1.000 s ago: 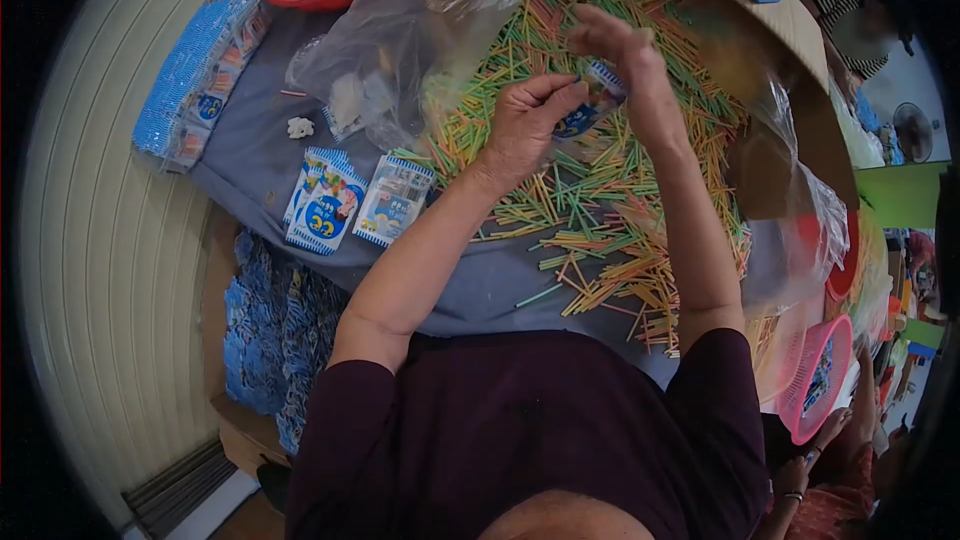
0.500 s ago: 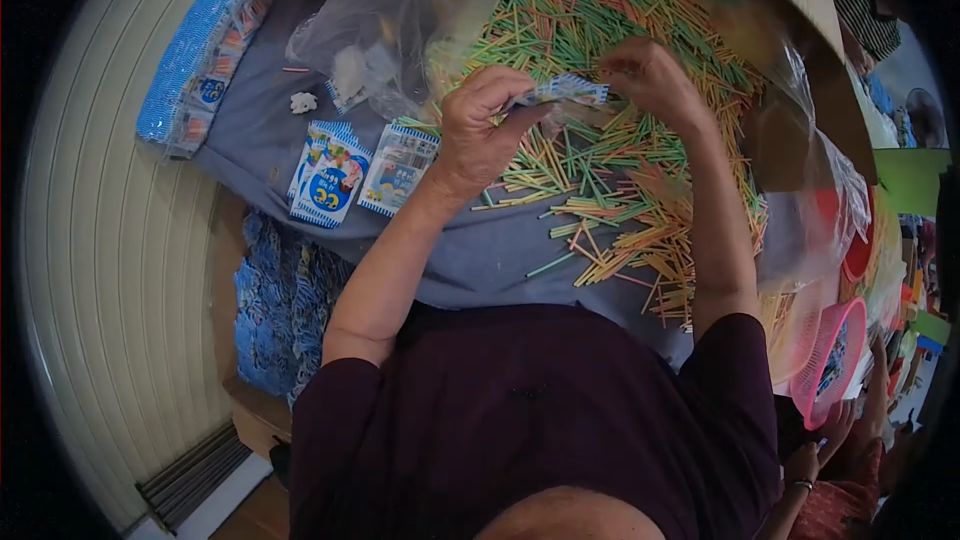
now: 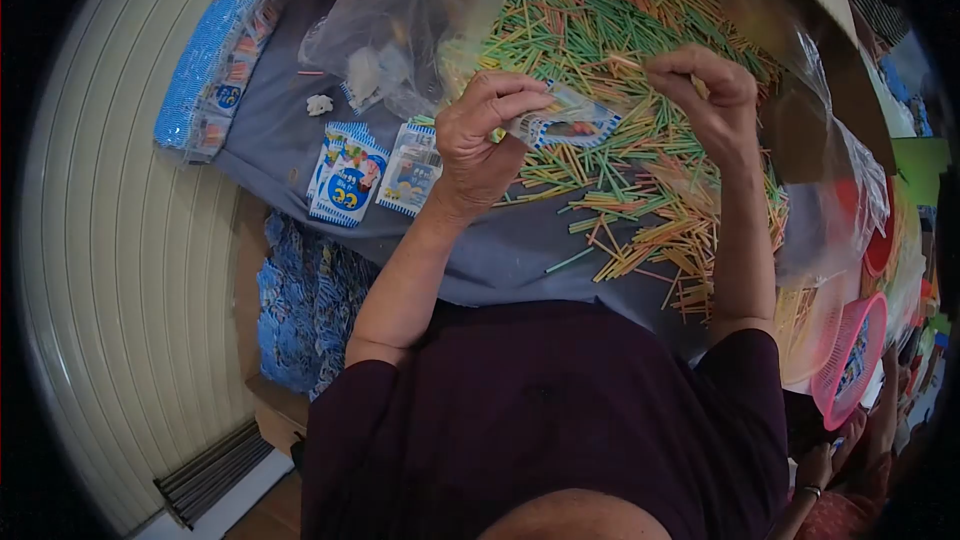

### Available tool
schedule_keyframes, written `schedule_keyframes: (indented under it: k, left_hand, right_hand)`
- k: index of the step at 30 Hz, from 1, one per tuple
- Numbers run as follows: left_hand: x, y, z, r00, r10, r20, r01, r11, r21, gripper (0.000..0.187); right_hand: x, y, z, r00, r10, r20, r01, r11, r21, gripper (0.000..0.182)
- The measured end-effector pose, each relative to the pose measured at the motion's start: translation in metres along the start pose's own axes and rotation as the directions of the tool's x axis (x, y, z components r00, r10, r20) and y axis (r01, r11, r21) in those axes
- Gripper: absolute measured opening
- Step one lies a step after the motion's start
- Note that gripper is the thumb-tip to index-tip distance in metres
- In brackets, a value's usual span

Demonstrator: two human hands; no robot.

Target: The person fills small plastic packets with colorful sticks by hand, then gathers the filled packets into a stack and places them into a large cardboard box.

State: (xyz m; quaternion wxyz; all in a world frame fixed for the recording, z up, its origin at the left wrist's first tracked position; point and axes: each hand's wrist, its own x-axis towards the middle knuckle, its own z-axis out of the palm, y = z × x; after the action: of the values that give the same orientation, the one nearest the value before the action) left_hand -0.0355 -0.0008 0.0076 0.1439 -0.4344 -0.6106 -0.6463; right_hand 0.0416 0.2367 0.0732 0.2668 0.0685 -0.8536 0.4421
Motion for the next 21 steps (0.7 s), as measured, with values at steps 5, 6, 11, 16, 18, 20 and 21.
schedule_keyframes:
  k: [5,6,11,16,18,20,21]
  left_hand:
    - [-0.001,-0.004,0.004,1.0,0.013,-0.01,-0.012,0.998,0.067,0.046]
    - [-0.001,-0.003,0.004,1.0,0.014,-0.006,-0.014,0.998,0.065,0.046]
    - [-0.003,0.005,0.003,0.991,0.08,0.105,-0.1,0.974,0.202,0.035]
    - [-0.018,0.026,0.0,0.991,-0.126,0.036,0.117,0.976,0.186,0.027]
    - [-0.03,0.031,-0.009,0.956,-0.292,0.004,0.29,0.953,0.089,0.025]
    - [-0.042,0.036,-0.023,0.945,-0.321,-0.057,0.325,0.942,0.08,0.024]
    - [-0.046,0.039,-0.025,0.935,-0.346,-0.082,0.35,0.936,0.041,0.023]
  right_hand:
    - [-0.001,-0.072,-0.01,0.931,-0.31,0.195,0.316,0.949,-0.001,0.009]
    - [0.001,-0.073,-0.006,0.932,-0.308,0.191,0.315,0.949,-0.003,0.009]
    - [0.003,-0.074,0.021,0.818,-0.423,0.39,0.546,0.786,-0.292,0.015]
    - [0.007,-0.055,0.057,0.889,-0.42,0.181,0.442,0.89,-0.109,0.013]
    - [0.003,-0.046,0.069,0.933,-0.303,0.195,0.308,0.951,0.005,0.018]
    - [0.001,-0.048,0.083,0.879,-0.381,0.287,0.378,0.923,0.07,0.024]
    - [-0.001,-0.049,0.085,0.828,-0.431,0.36,0.424,0.9,0.101,0.031]
